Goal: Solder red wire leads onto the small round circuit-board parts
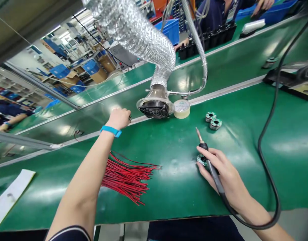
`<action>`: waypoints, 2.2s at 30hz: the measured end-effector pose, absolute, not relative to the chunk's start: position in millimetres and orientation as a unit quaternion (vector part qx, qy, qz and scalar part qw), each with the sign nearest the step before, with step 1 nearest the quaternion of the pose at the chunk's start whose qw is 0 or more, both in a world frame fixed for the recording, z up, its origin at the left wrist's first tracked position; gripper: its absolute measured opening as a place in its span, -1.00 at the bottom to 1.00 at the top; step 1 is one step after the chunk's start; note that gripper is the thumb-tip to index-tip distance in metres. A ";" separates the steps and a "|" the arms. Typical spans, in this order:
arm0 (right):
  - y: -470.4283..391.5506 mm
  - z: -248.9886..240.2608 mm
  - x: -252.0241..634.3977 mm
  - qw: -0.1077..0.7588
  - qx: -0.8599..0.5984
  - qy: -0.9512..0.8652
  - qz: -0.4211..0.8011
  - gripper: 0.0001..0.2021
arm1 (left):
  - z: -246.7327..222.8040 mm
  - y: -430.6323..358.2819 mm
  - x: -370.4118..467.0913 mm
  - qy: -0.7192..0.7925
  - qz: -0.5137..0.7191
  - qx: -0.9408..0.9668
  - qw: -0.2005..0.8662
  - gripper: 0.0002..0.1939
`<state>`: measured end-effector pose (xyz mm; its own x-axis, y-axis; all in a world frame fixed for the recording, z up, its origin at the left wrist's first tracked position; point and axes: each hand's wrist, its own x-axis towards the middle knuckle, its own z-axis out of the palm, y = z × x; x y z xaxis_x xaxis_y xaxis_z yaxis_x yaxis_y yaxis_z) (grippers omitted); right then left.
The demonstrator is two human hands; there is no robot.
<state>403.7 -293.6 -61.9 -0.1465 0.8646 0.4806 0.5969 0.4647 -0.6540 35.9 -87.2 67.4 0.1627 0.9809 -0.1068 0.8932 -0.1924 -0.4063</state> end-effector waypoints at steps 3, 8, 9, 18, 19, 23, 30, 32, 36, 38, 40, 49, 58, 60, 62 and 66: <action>-292.9 -61.3 403.6 0.415 -0.508 -0.742 0.134 -0.48 | 39.6 -64.4 11.6 -0.640 0.140 -0.746 0.123 -0.70; -294.2 -59.7 404.7 0.421 -0.508 -0.741 0.127 -0.46 | 12.3 -103.3 12.6 -0.640 0.006 -0.759 0.122 -0.57; -294.4 -59.3 404.7 0.424 -0.507 -0.740 0.127 -0.46 | 11.4 -122.0 19.6 -0.613 -0.046 -0.784 0.090 -0.60; -303.3 -60.2 378.6 0.441 -0.459 -0.743 0.208 -0.47 | -2.9 -256.5 90.8 -0.433 -0.093 -0.857 -0.261 -0.80; -305.0 -60.1 373.5 0.442 -0.450 -0.743 0.225 -0.46 | -3.1 -257.1 92.2 -0.445 -0.115 -0.844 -0.277 -0.79; -309.8 -58.7 359.0 0.442 -0.451 -0.738 0.236 -0.42 | 5.5 -254.8 98.9 -0.469 -0.226 -0.802 -0.294 -0.84; -310.1 -55.2 357.4 0.466 -0.441 -0.714 0.280 -0.44 | 11.2 -265.5 138.4 -0.405 -0.265 -0.813 -0.325 -0.89; -310.2 -53.9 359.4 0.455 -0.424 -0.715 0.321 -0.42 | 7.7 -265.7 147.4 -0.408 -0.262 -0.804 -0.345 -0.90; -309.9 -55.2 360.1 0.455 -0.431 -0.706 0.331 -0.39 | 3.7 -264.3 155.3 -0.433 -0.257 -0.772 -0.387 -0.90; -308.8 -58.5 358.3 0.464 -0.434 -0.705 0.316 -0.42 | 3.8 -264.0 157.1 -0.439 -0.251 -0.763 -0.403 -0.88; -307.1 -61.4 356.5 0.469 -0.426 -0.708 0.312 -0.45 | 4.1 -264.3 159.6 -0.440 -0.251 -0.759 -0.408 -0.86; -318.9 -45.7 371.4 0.536 -0.465 -0.651 0.270 -0.65 | -4.5 -273.0 177.3 -0.463 -0.275 -0.760 -0.364 -0.81; -355.2 -55.9 387.8 0.599 -0.532 -0.568 0.189 -0.78 | -12.2 -280.1 179.4 -0.477 -0.288 -0.763 -0.328 -0.84; -353.0 -51.2 386.8 0.597 -0.523 -0.580 0.182 -0.79 | -12.9 -280.6 179.9 -0.476 -0.288 -0.766 -0.322 -0.85; -349.7 -45.9 385.9 0.591 -0.515 -0.592 0.186 -0.78 | -13.5 -280.8 180.2 -0.476 -0.289 -0.768 -0.316 -0.85; -344.9 -38.4 384.7 0.581 -0.516 -0.602 0.186 -0.78 | -13.7 -280.8 181.0 -0.478 -0.292 -0.768 -0.311 -0.85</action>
<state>384.7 -344.9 -38.4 0.2058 0.8367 0.5075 0.4053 0.3991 -0.8225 181.0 -280.8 -13.7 0.3727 0.9155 0.1518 0.5524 -0.3503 0.7564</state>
